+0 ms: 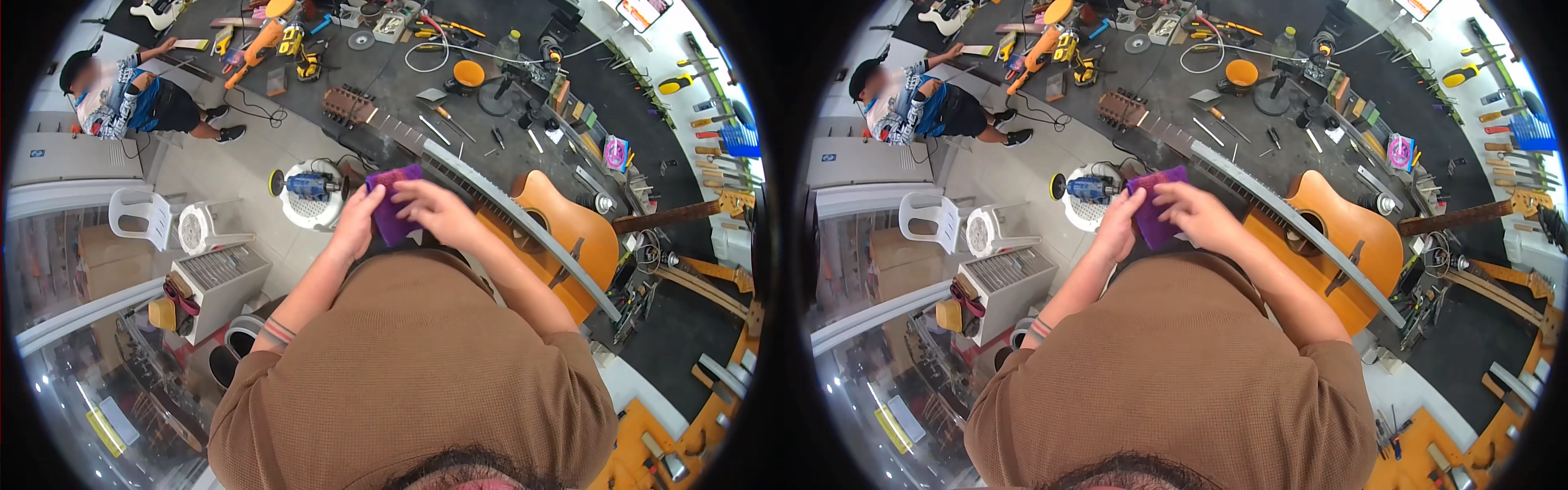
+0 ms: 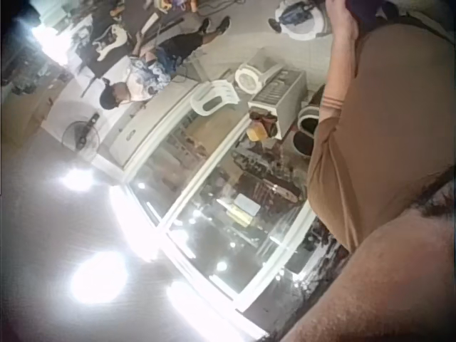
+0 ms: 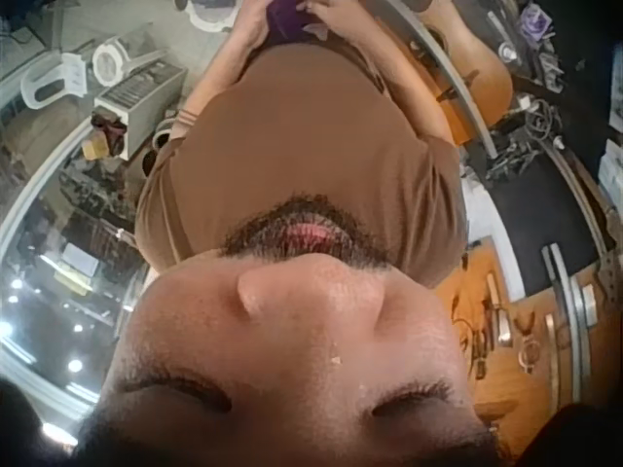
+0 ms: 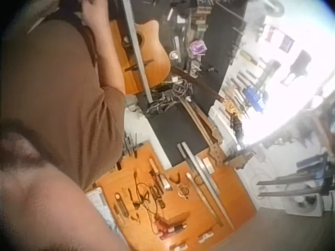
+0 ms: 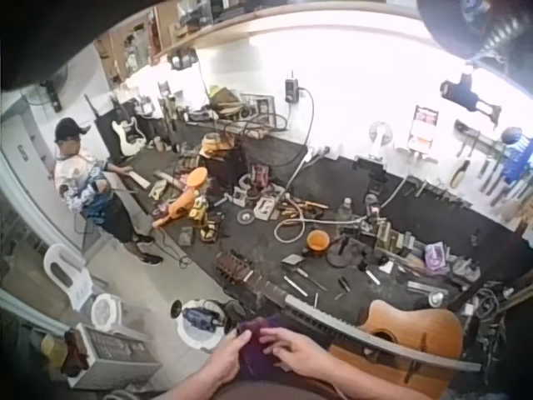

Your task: Measuring and checking the neck and body of an acoustic guitar using a straight edge and sanding block.

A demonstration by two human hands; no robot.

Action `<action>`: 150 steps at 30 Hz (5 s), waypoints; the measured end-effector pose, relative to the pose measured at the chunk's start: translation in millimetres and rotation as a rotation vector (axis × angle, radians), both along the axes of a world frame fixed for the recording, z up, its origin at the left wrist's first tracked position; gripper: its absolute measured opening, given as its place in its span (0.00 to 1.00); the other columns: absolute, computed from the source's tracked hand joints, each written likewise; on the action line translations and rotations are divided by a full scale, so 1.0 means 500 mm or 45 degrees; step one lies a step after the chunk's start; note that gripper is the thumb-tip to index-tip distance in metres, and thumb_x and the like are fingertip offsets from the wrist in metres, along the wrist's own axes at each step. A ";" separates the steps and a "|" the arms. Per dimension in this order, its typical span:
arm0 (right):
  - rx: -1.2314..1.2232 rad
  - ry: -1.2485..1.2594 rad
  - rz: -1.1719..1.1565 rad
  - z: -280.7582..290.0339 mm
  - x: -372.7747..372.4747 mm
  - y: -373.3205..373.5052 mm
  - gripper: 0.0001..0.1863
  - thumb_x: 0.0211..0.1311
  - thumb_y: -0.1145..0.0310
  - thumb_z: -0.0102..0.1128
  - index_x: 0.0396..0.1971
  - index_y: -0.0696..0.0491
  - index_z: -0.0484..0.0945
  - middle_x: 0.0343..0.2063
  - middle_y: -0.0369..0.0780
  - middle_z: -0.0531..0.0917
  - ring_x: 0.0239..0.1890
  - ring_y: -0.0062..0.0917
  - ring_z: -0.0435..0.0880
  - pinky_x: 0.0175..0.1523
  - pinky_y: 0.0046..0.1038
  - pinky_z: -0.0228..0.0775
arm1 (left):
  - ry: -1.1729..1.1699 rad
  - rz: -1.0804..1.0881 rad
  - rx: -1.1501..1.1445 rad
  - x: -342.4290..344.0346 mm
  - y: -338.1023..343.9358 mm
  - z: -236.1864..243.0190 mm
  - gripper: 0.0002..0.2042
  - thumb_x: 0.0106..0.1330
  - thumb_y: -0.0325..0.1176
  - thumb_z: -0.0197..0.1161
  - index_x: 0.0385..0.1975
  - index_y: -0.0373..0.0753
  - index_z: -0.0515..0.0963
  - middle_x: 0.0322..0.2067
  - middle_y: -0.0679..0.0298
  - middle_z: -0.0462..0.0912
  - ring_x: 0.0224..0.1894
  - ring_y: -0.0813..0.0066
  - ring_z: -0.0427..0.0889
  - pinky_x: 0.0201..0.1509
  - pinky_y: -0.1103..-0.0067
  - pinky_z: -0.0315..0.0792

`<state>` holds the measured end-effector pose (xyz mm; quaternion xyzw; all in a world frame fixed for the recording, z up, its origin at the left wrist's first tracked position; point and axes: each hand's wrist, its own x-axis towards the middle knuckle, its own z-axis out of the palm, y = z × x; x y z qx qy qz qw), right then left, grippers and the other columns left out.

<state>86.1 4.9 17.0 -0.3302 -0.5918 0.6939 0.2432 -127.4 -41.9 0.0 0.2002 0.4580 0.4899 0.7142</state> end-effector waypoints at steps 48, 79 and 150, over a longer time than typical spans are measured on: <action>1.022 -1.345 -0.058 -0.073 0.236 0.071 0.18 0.72 0.58 0.64 0.42 0.55 0.69 0.39 0.48 0.85 0.44 0.44 0.88 0.47 0.49 0.79 | -0.039 0.044 -0.029 -0.011 0.116 -0.119 0.17 0.75 0.35 0.70 0.58 0.36 0.77 0.48 0.63 0.86 0.47 0.74 0.87 0.54 0.74 0.82; 0.835 -1.111 -0.166 0.085 0.318 0.079 0.18 0.72 0.57 0.65 0.40 0.56 0.70 0.30 0.52 0.82 0.41 0.51 0.80 0.48 0.49 0.70 | 0.815 -0.701 0.345 0.356 0.204 -0.135 0.18 0.71 0.40 0.67 0.53 0.33 0.84 0.47 0.52 0.90 0.48 0.61 0.89 0.54 0.68 0.80; 0.169 -1.040 -0.043 -0.168 0.374 0.179 0.22 0.62 0.74 0.73 0.54 0.52 0.77 0.45 0.46 0.88 0.50 0.38 0.89 0.51 0.37 0.81 | 1.902 -1.275 1.542 0.196 0.310 -0.091 0.18 0.61 0.27 0.70 0.51 0.45 0.81 0.45 0.65 0.87 0.56 0.63 0.83 0.65 0.64 0.70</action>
